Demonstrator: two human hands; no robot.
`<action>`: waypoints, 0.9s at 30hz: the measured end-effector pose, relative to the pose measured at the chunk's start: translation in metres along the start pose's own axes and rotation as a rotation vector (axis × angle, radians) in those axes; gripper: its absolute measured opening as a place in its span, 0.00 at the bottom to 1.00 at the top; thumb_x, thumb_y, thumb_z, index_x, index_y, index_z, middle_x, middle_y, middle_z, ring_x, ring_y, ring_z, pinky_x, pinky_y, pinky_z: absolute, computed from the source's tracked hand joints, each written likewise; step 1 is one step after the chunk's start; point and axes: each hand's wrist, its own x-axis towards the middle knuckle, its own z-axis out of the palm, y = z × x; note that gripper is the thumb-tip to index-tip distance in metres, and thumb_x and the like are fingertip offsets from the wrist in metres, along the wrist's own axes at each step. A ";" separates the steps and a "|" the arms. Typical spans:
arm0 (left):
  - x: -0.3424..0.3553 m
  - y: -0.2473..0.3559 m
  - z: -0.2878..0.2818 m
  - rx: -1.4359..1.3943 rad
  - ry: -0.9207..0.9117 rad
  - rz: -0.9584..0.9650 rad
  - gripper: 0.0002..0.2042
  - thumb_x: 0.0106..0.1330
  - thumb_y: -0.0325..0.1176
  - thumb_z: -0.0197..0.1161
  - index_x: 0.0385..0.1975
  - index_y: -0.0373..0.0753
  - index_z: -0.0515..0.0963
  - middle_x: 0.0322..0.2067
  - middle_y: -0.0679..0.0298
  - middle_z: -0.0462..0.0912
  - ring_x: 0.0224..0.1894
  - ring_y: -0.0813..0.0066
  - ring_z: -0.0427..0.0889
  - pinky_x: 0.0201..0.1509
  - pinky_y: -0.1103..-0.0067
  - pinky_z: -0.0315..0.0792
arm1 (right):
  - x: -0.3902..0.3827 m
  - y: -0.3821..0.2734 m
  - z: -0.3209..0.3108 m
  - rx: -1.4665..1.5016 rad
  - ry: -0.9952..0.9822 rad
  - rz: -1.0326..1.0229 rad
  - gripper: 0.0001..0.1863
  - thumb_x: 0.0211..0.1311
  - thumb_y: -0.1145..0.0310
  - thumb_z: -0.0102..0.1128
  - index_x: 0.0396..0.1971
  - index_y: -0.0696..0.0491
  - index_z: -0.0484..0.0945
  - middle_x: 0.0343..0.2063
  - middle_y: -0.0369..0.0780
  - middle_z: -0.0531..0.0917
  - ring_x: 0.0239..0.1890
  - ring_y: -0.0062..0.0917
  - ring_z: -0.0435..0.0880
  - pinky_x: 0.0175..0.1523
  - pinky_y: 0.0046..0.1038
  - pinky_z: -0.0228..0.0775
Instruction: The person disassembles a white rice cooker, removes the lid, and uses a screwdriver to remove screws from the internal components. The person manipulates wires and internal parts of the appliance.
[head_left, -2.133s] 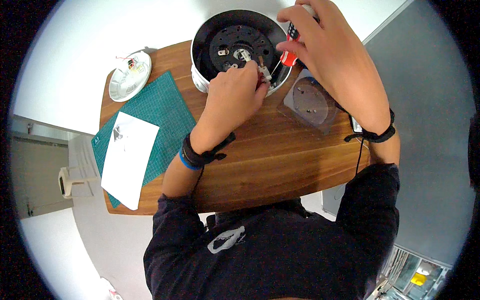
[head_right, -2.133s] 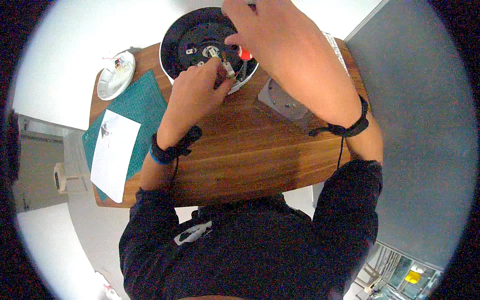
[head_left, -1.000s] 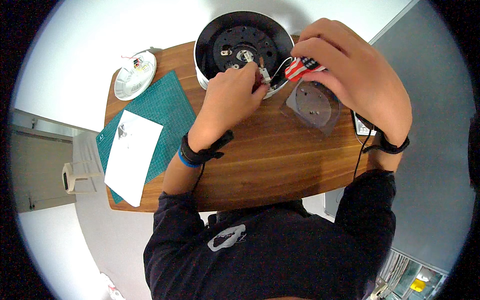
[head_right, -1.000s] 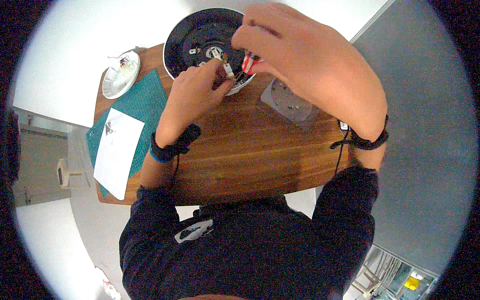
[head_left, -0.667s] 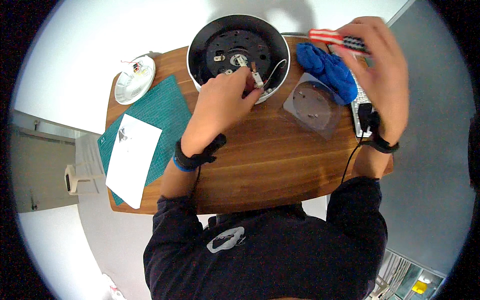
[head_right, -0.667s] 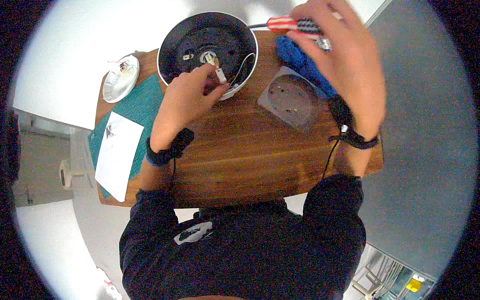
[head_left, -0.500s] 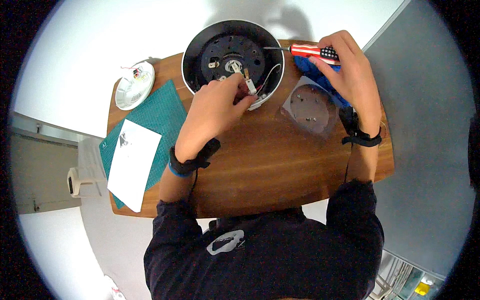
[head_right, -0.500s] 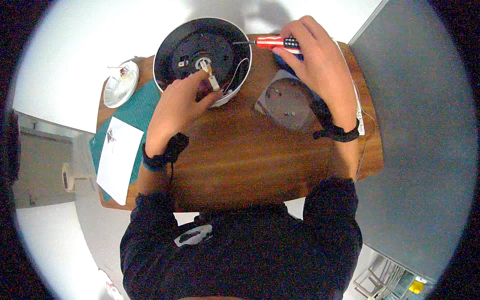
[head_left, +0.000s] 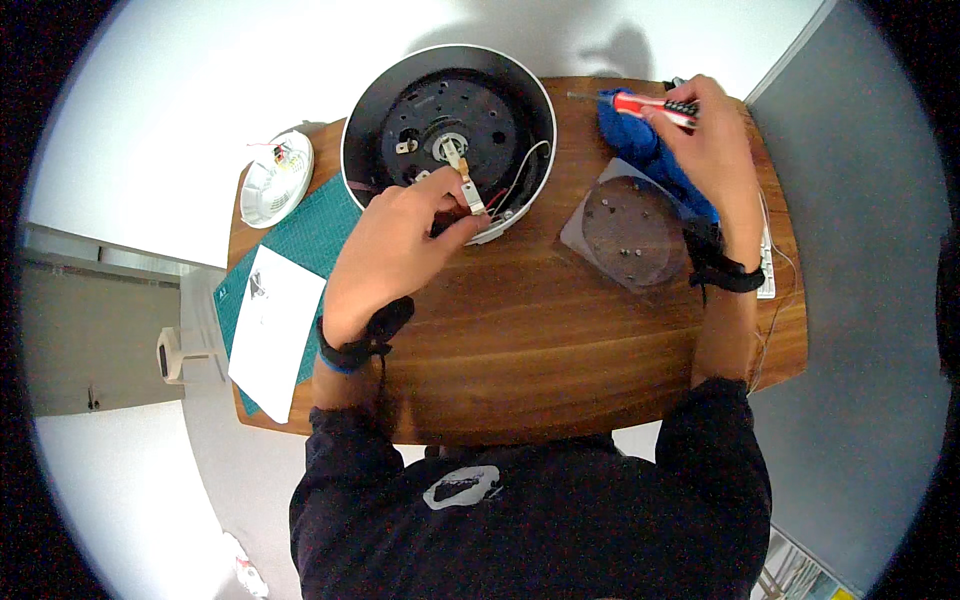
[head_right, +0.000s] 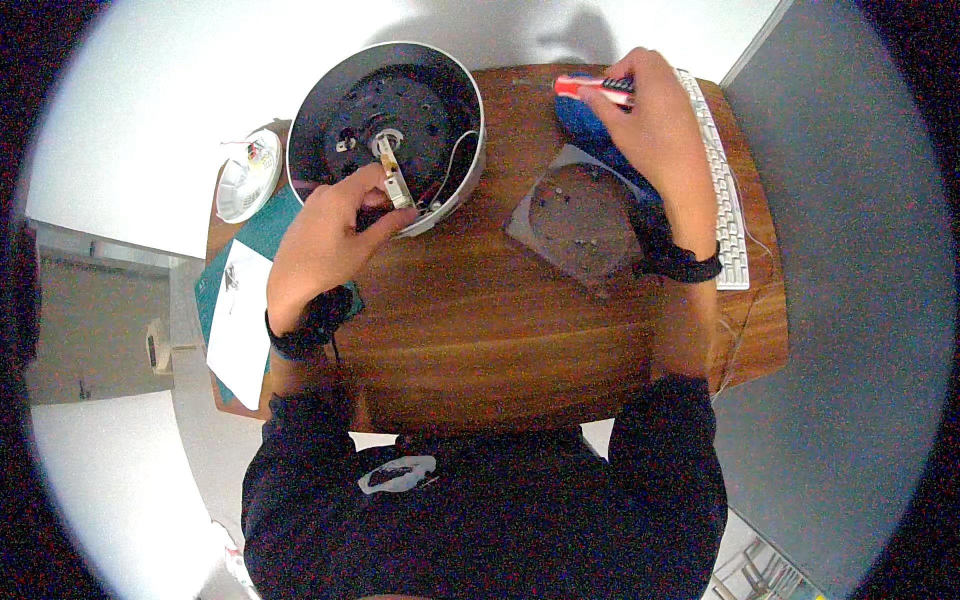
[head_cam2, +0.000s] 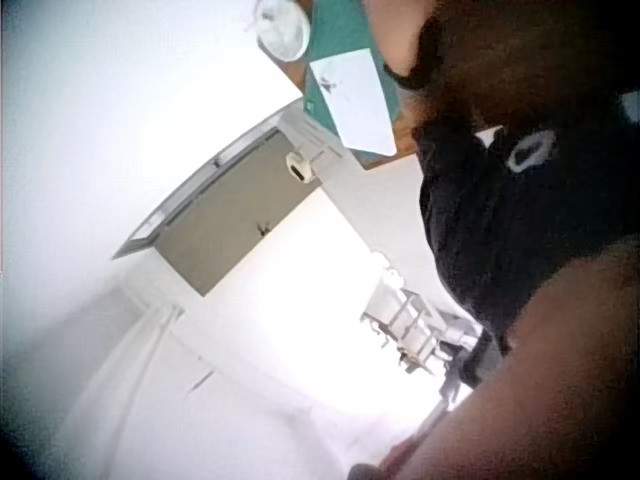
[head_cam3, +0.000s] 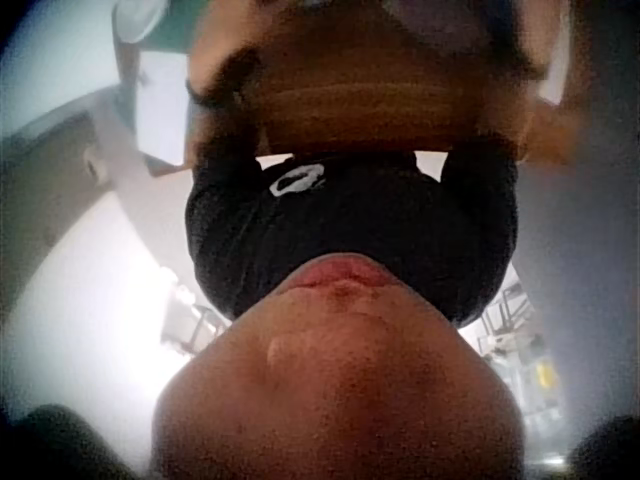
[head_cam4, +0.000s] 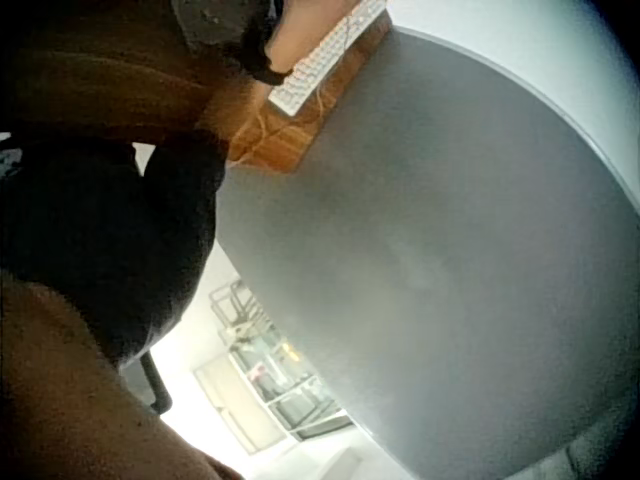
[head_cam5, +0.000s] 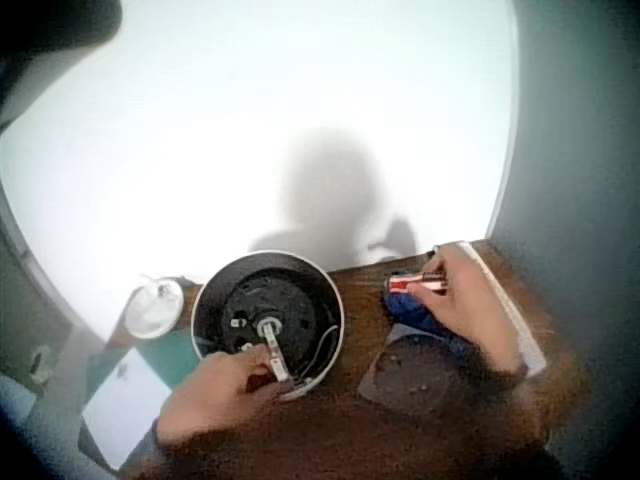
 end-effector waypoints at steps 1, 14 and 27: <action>0.000 -0.001 -0.001 -0.004 0.005 0.040 0.11 0.70 0.34 0.72 0.36 0.34 0.77 0.31 0.50 0.88 0.35 0.48 0.90 0.37 0.64 0.79 | -0.003 0.005 0.009 0.040 -0.010 -0.018 0.20 0.63 0.61 0.79 0.40 0.58 0.77 0.35 0.48 0.82 0.37 0.41 0.85 0.43 0.37 0.79; -0.001 -0.005 -0.008 0.053 -0.092 0.029 0.15 0.72 0.31 0.71 0.53 0.35 0.77 0.36 0.49 0.90 0.40 0.47 0.91 0.40 0.67 0.80 | -0.025 0.031 0.064 -0.036 -0.487 -0.133 0.17 0.68 0.71 0.70 0.50 0.55 0.73 0.45 0.50 0.80 0.52 0.49 0.81 0.55 0.41 0.76; -0.013 -0.005 -0.005 0.114 -0.023 0.055 0.12 0.74 0.31 0.69 0.48 0.34 0.75 0.38 0.49 0.91 0.42 0.47 0.91 0.40 0.66 0.80 | -0.025 0.014 0.068 -0.088 -0.419 -0.348 0.16 0.69 0.78 0.54 0.55 0.56 0.75 0.46 0.52 0.82 0.52 0.54 0.84 0.56 0.46 0.78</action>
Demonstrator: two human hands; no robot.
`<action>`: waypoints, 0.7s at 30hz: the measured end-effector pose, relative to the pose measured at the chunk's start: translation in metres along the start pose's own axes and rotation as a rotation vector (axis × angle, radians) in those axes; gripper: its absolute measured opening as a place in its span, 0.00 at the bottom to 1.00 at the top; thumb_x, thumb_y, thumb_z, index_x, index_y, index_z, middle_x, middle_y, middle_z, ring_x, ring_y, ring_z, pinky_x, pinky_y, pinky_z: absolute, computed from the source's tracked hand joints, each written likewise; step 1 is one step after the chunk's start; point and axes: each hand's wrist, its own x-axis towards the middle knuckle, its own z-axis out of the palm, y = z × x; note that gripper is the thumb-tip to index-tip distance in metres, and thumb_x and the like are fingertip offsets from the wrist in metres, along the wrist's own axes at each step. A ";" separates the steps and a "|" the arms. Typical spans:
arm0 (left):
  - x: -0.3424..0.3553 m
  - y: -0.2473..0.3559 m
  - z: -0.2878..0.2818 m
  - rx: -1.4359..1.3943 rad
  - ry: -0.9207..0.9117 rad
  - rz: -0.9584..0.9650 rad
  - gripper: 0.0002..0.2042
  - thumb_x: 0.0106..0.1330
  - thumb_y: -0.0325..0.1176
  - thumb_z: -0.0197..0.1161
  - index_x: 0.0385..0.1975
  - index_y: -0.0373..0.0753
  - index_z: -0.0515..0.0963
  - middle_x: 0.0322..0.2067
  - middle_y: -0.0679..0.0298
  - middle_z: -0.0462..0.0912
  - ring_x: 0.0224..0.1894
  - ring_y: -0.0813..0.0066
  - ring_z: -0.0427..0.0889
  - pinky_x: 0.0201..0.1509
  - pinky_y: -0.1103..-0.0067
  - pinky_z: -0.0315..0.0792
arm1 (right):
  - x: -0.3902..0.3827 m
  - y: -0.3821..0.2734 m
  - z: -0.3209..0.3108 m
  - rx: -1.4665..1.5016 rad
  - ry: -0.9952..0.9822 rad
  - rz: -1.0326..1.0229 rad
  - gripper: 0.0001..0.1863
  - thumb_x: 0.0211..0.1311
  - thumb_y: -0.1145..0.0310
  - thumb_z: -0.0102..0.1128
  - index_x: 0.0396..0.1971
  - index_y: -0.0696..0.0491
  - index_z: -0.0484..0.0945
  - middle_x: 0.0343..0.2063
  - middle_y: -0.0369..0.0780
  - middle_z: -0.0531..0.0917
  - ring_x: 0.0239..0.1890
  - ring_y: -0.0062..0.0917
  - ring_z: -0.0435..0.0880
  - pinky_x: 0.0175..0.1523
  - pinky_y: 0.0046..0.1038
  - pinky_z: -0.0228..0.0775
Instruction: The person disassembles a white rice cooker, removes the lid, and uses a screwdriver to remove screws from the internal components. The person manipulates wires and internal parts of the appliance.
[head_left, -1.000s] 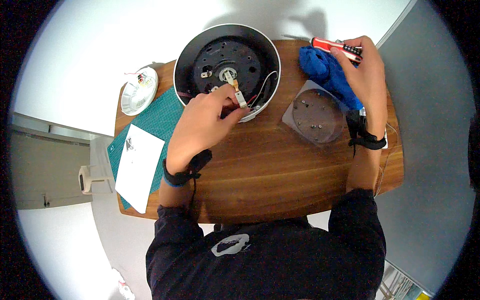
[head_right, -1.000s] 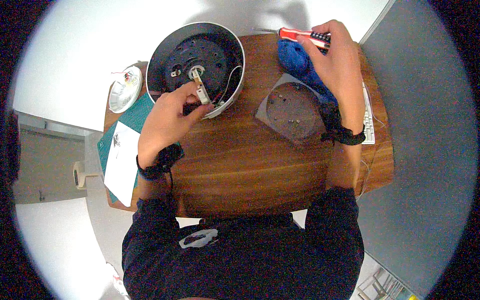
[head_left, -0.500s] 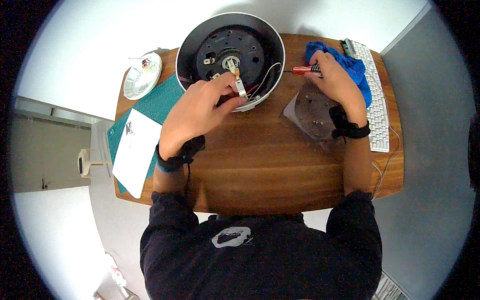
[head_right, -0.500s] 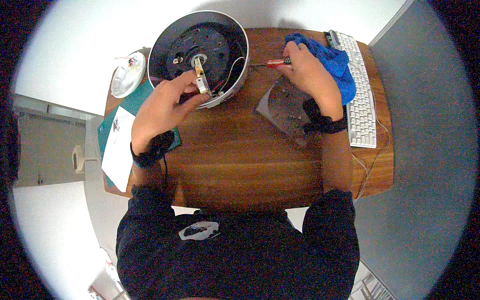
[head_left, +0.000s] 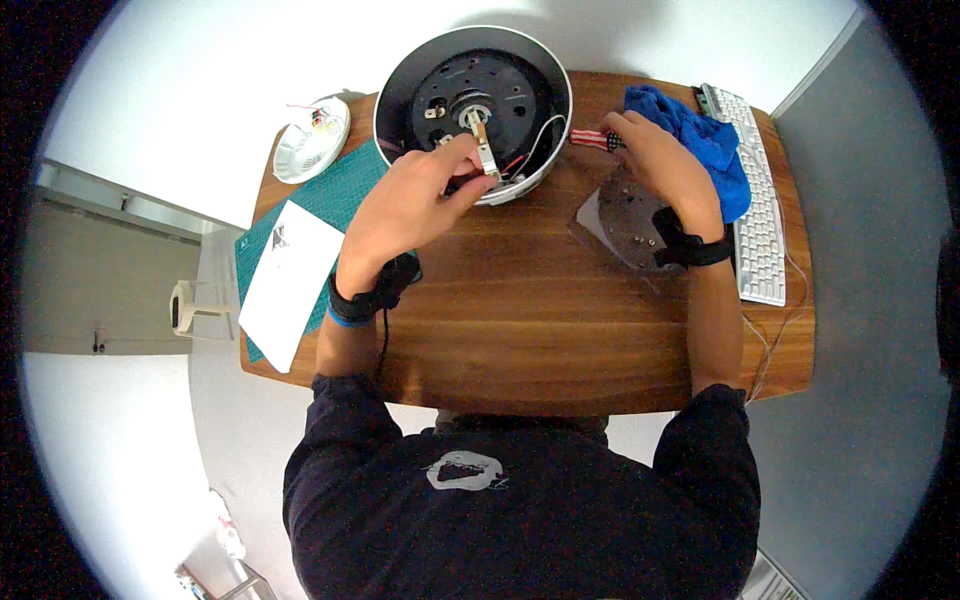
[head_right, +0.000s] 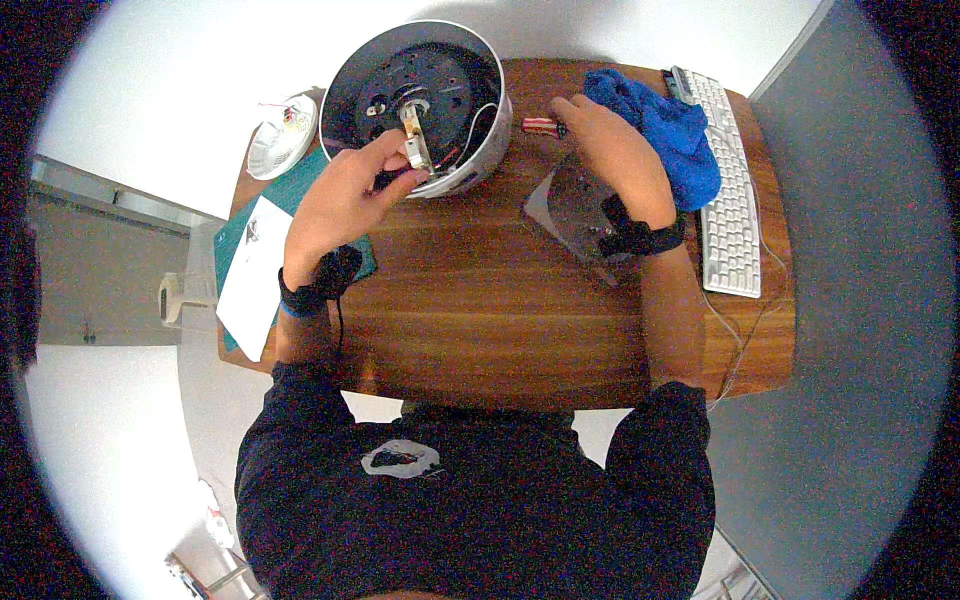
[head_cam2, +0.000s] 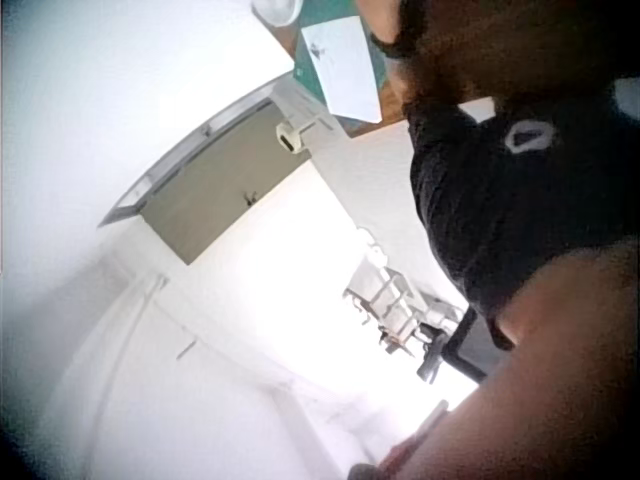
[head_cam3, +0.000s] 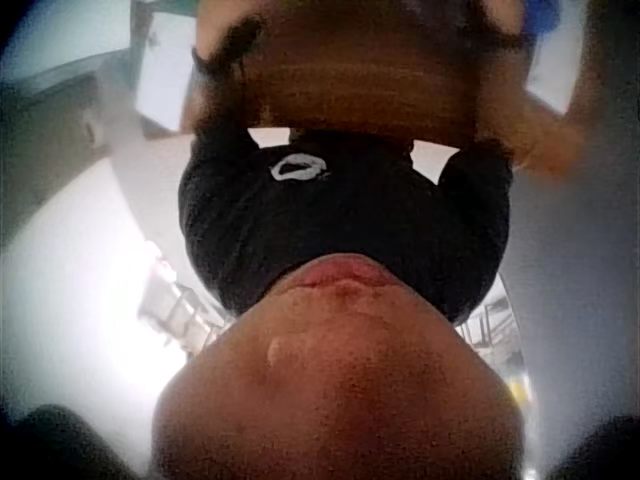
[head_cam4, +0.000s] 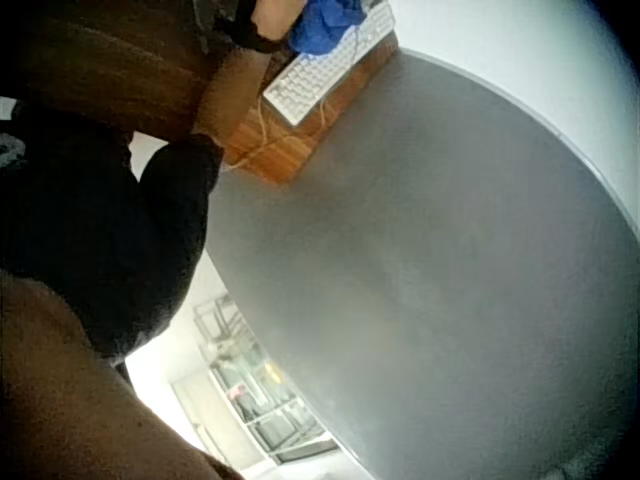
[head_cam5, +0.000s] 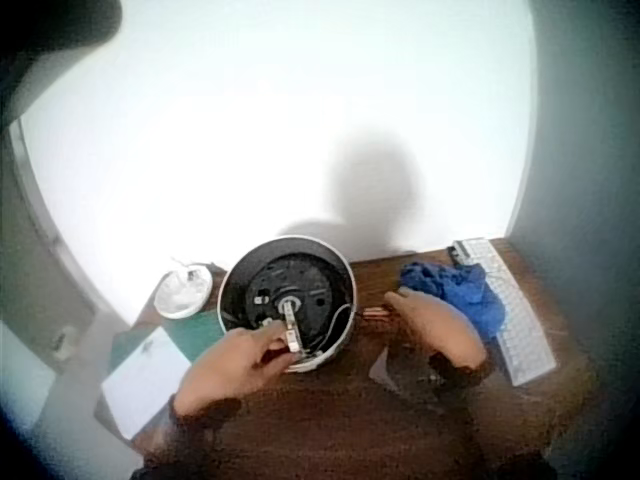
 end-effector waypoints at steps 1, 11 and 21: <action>-0.002 0.001 0.001 0.008 0.012 -0.003 0.12 0.74 0.31 0.69 0.48 0.34 0.75 0.38 0.49 0.91 0.43 0.47 0.91 0.41 0.66 0.80 | 0.000 0.002 0.001 0.010 0.003 -0.023 0.17 0.69 0.78 0.54 0.56 0.55 0.75 0.46 0.52 0.82 0.52 0.54 0.84 0.56 0.46 0.78; -0.004 0.002 0.007 -0.008 0.102 0.017 0.09 0.76 0.32 0.67 0.45 0.35 0.75 0.32 0.50 0.87 0.32 0.47 0.88 0.32 0.65 0.77 | 0.001 0.017 0.009 0.041 -0.155 0.015 0.27 0.66 0.85 0.52 0.64 0.51 0.76 0.55 0.49 0.80 0.58 0.48 0.81 0.62 0.41 0.75; -0.006 0.002 0.010 0.104 0.141 0.061 0.10 0.76 0.35 0.66 0.42 0.35 0.75 0.33 0.48 0.85 0.35 0.43 0.86 0.37 0.61 0.77 | 0.004 0.033 0.017 0.043 -0.201 -0.087 0.21 0.68 0.80 0.57 0.59 0.54 0.83 0.49 0.48 0.86 0.55 0.47 0.84 0.60 0.40 0.77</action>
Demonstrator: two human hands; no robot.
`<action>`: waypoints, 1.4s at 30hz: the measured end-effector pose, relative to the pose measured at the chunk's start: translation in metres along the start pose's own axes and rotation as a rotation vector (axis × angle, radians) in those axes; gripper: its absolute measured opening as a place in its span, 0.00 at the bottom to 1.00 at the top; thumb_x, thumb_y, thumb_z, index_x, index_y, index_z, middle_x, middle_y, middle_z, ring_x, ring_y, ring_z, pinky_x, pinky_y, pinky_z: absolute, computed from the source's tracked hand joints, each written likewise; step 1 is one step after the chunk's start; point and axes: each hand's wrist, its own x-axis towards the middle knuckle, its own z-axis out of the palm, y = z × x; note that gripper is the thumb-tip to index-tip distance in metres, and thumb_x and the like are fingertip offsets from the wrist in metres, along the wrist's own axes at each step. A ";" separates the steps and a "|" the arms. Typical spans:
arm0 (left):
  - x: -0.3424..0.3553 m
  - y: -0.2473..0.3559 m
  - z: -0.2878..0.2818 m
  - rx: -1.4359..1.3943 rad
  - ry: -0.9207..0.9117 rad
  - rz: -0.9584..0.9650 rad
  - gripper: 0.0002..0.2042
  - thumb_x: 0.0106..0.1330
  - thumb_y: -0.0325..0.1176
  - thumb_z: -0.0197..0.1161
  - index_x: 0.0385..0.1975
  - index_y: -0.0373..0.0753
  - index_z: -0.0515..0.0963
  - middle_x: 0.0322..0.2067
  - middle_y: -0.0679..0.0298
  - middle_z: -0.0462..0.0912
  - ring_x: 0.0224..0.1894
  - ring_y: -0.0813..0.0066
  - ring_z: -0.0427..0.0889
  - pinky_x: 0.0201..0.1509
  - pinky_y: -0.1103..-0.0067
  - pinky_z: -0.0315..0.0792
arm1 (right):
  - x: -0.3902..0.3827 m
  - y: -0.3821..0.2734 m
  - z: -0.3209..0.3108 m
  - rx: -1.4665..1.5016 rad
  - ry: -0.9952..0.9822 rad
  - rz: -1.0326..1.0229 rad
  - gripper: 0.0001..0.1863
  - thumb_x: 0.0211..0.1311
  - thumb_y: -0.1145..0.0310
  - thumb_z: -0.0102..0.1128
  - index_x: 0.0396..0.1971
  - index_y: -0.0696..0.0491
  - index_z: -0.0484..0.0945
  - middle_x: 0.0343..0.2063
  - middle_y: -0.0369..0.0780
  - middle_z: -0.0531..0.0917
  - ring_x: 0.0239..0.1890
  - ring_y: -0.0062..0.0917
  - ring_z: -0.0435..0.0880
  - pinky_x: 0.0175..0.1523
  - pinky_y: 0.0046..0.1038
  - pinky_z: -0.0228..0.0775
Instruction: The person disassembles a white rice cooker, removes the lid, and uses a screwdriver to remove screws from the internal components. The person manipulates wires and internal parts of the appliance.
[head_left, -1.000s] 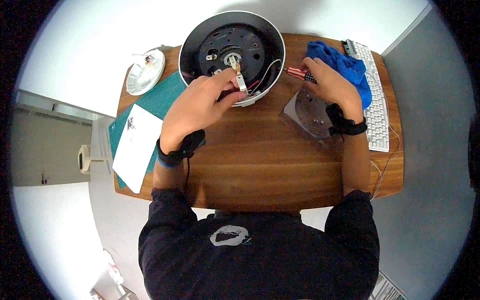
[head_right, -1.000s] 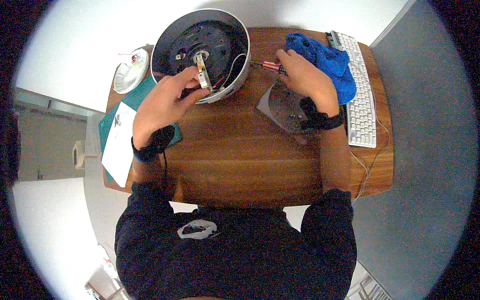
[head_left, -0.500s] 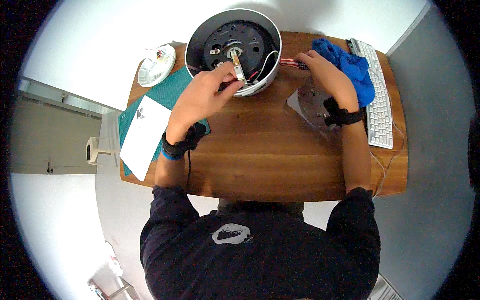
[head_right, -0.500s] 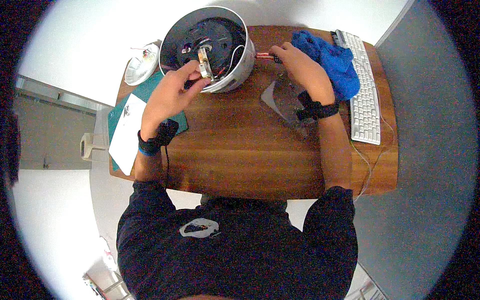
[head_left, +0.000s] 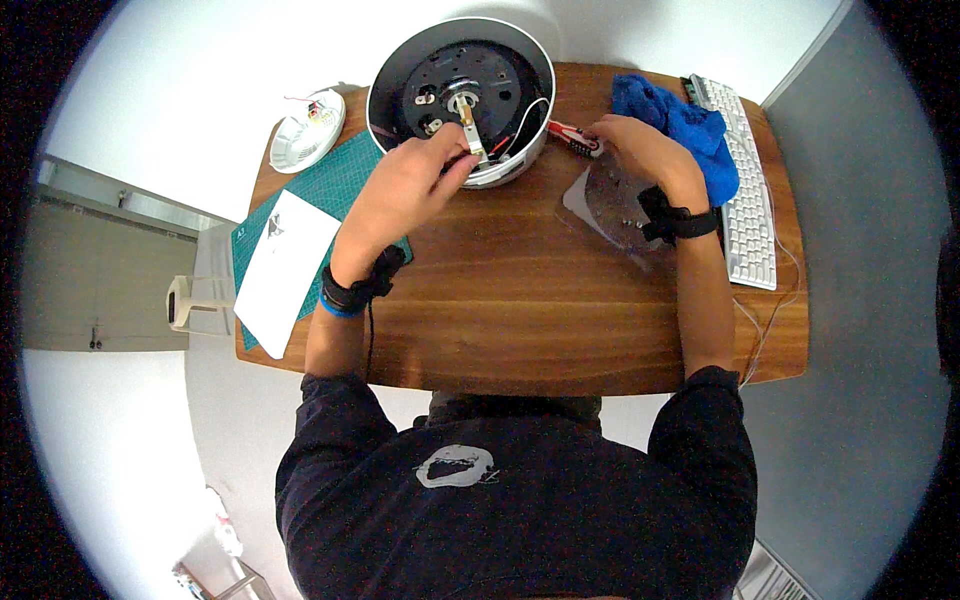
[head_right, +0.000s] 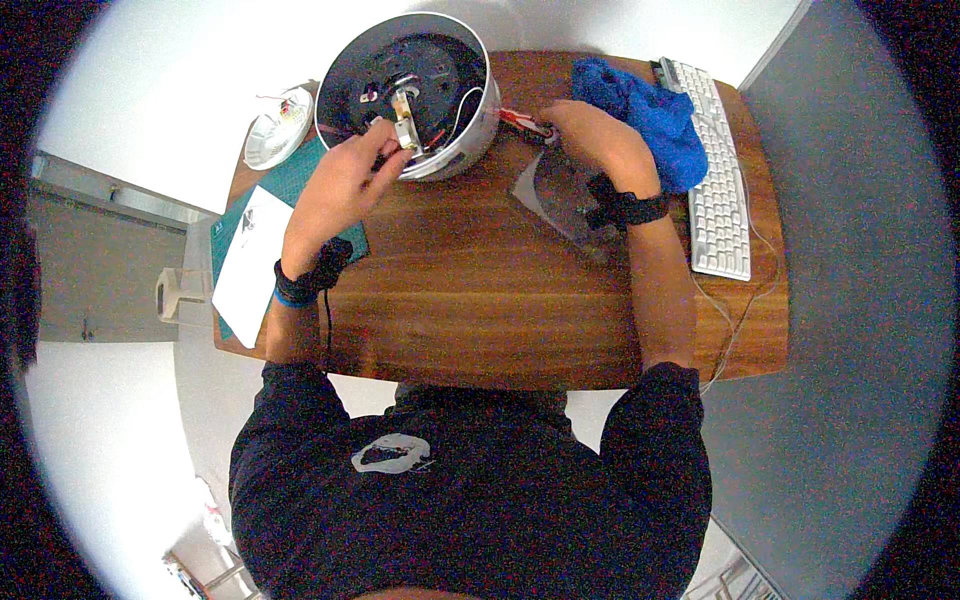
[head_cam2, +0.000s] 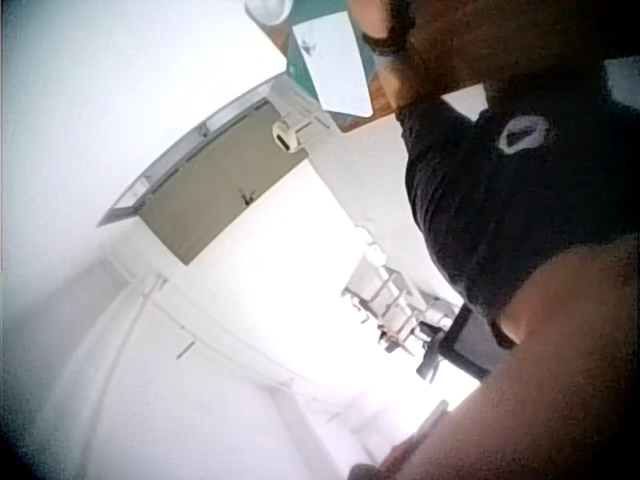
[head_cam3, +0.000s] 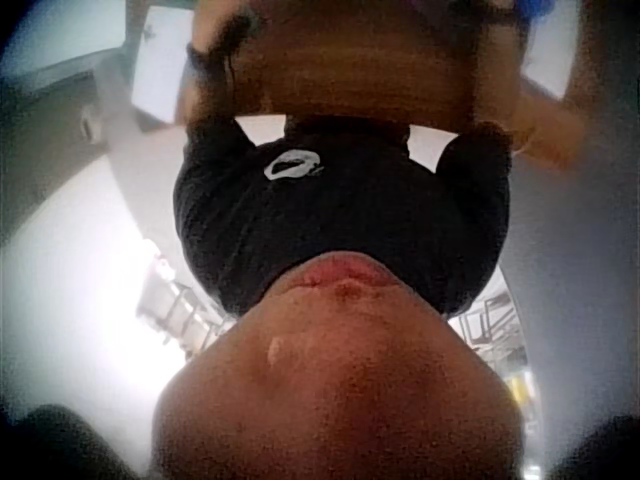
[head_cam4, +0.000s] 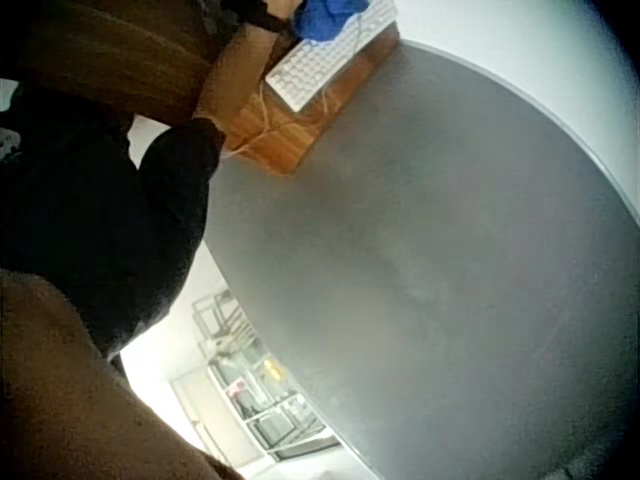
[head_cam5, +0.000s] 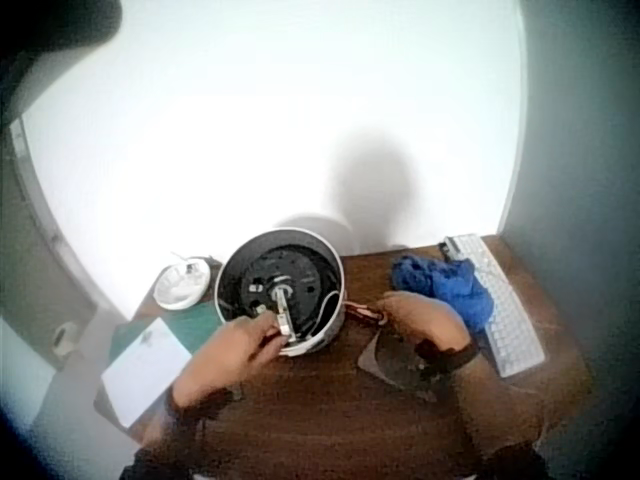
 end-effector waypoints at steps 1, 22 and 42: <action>0.000 0.000 0.000 0.001 0.000 -0.006 0.10 0.76 0.35 0.66 0.42 0.36 0.76 0.34 0.48 0.85 0.36 0.43 0.86 0.38 0.61 0.78 | 0.000 -0.002 -0.002 0.014 -0.033 0.039 0.20 0.69 0.79 0.58 0.59 0.54 0.83 0.49 0.48 0.86 0.55 0.47 0.85 0.60 0.41 0.77; -0.022 -0.077 -0.003 0.367 0.206 0.574 0.13 0.63 0.37 0.76 0.45 0.43 0.83 0.45 0.65 0.86 0.52 0.62 0.84 0.67 0.61 0.75 | -0.042 -0.039 -0.053 0.078 -0.168 0.136 0.06 0.70 0.71 0.65 0.40 0.58 0.82 0.36 0.49 0.87 0.41 0.45 0.87 0.46 0.39 0.78; -0.018 -0.050 -0.021 0.091 0.158 0.380 0.11 0.63 0.32 0.75 0.43 0.40 0.83 0.42 0.59 0.87 0.50 0.55 0.84 0.69 0.61 0.73 | -0.075 -0.019 0.004 0.045 -0.376 0.061 0.07 0.64 0.73 0.65 0.40 0.54 0.87 0.36 0.47 0.90 0.42 0.45 0.90 0.46 0.39 0.80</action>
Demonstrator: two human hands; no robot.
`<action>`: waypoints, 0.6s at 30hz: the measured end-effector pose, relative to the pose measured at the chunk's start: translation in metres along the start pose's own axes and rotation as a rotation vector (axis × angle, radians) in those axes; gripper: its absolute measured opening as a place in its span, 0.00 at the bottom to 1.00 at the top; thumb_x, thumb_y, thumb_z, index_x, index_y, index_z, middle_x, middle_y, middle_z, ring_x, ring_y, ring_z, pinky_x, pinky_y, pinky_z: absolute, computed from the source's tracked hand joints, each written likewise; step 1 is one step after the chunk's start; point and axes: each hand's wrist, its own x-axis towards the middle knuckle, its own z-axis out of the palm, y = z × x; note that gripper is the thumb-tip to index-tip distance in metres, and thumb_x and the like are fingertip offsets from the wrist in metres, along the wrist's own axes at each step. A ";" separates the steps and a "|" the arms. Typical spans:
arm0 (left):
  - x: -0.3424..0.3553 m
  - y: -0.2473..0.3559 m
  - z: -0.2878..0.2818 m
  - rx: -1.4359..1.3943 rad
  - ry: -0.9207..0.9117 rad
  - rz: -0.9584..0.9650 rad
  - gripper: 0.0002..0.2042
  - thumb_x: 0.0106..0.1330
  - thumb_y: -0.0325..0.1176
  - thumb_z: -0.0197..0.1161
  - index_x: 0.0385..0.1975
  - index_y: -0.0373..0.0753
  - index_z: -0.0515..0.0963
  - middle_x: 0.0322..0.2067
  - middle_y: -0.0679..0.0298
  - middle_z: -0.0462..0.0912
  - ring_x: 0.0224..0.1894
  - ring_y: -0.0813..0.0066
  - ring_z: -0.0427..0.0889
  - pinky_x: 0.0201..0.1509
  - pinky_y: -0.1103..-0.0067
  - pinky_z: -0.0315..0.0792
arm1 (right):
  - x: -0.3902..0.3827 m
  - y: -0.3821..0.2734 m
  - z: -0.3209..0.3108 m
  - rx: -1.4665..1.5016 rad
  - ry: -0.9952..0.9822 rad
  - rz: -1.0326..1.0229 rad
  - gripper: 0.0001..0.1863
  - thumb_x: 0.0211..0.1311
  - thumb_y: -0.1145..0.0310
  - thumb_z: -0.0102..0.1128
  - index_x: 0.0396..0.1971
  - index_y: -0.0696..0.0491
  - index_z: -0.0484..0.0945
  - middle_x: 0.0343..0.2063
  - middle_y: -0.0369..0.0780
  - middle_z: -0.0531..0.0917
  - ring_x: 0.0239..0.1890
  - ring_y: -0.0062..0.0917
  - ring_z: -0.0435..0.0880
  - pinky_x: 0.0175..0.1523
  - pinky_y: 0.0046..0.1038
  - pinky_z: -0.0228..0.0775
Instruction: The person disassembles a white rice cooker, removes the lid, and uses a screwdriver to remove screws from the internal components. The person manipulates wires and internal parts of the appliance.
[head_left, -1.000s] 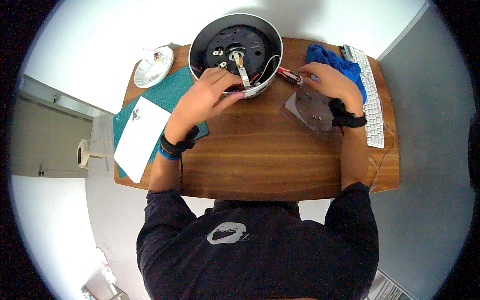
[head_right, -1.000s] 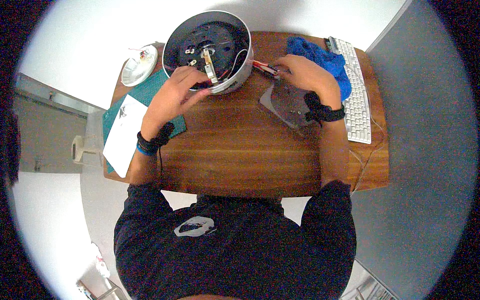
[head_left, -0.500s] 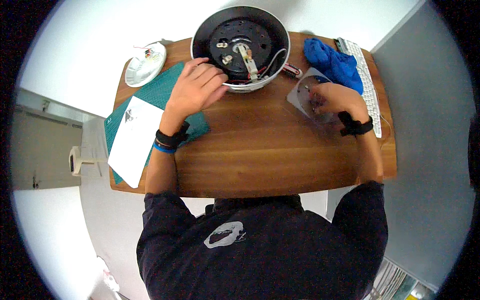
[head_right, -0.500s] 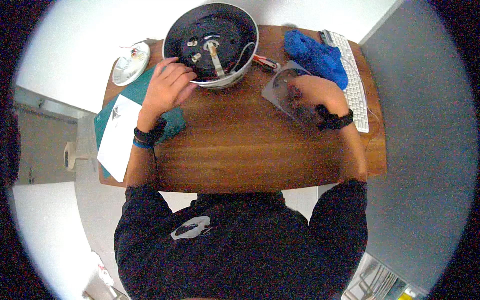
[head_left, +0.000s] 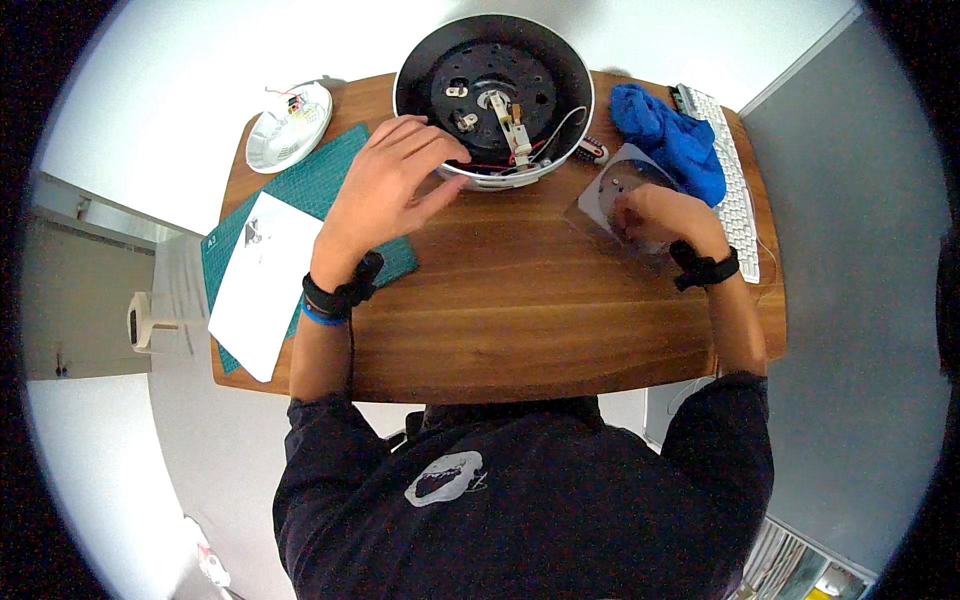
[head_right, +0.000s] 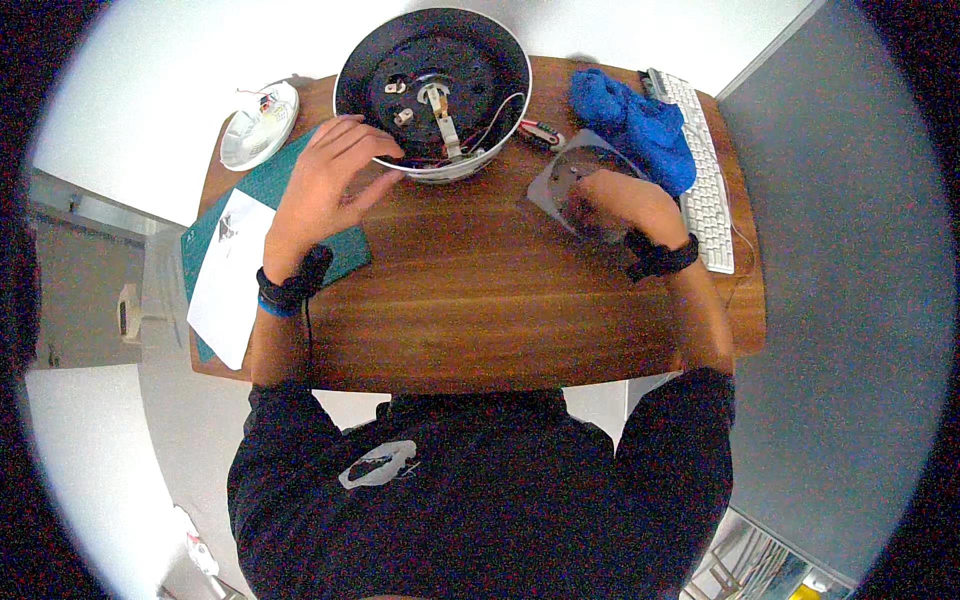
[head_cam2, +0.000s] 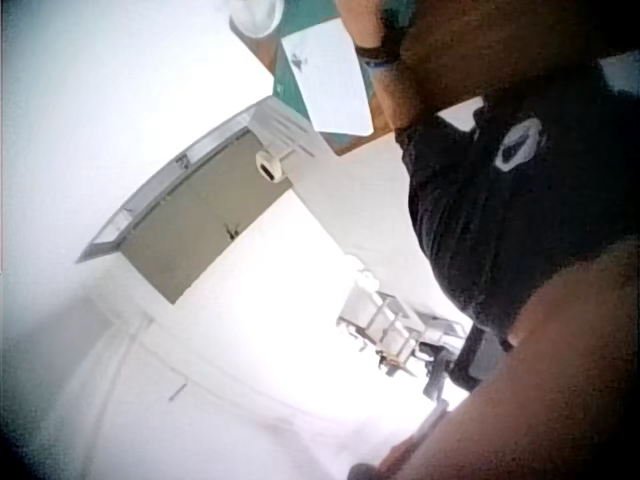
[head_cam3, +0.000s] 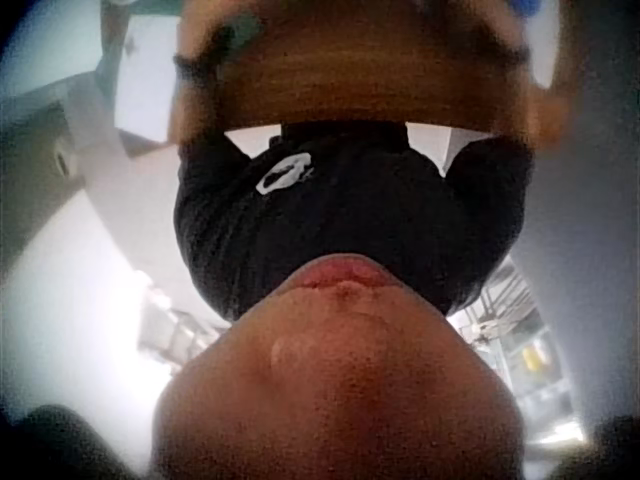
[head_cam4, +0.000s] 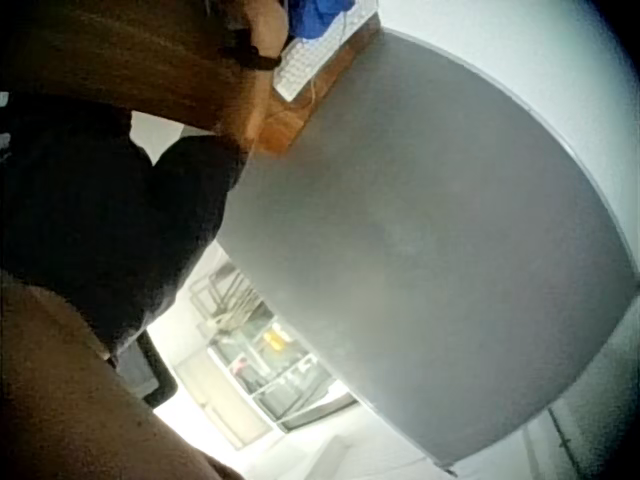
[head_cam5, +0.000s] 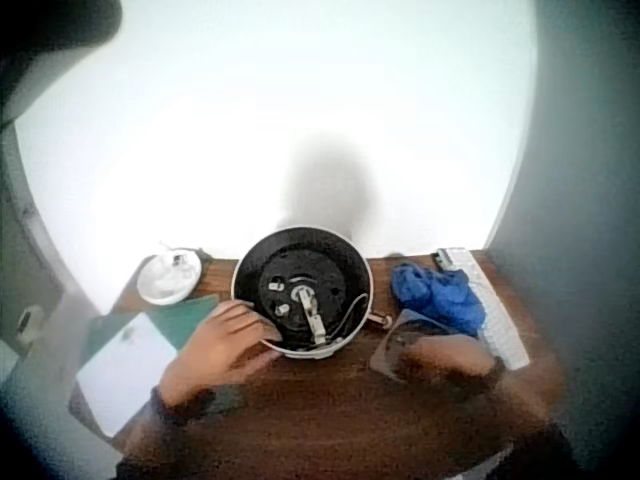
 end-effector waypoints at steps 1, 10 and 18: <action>0.001 0.003 -0.004 -0.026 -0.021 -0.017 0.12 0.64 0.32 0.75 0.45 0.39 0.84 0.43 0.59 0.87 0.52 0.54 0.84 0.70 0.60 0.72 | 0.002 0.003 0.003 0.005 0.012 0.009 0.07 0.64 0.73 0.65 0.40 0.54 0.87 0.36 0.47 0.90 0.42 0.45 0.90 0.46 0.40 0.80; 0.001 0.020 -0.013 -0.075 -0.222 -0.057 0.16 0.67 0.35 0.73 0.53 0.38 0.84 0.45 0.54 0.88 0.53 0.51 0.84 0.70 0.60 0.70 | 0.004 0.005 0.007 0.019 0.091 0.023 0.06 0.64 0.72 0.67 0.40 0.55 0.85 0.36 0.47 0.89 0.42 0.45 0.89 0.47 0.40 0.79; 0.001 0.026 0.005 0.031 -0.264 -0.230 0.14 0.69 0.40 0.71 0.47 0.37 0.87 0.38 0.53 0.89 0.46 0.50 0.86 0.59 0.60 0.74 | 0.009 -0.035 -0.022 0.049 -0.062 0.139 0.07 0.63 0.73 0.69 0.39 0.56 0.82 0.37 0.47 0.88 0.42 0.45 0.88 0.47 0.40 0.78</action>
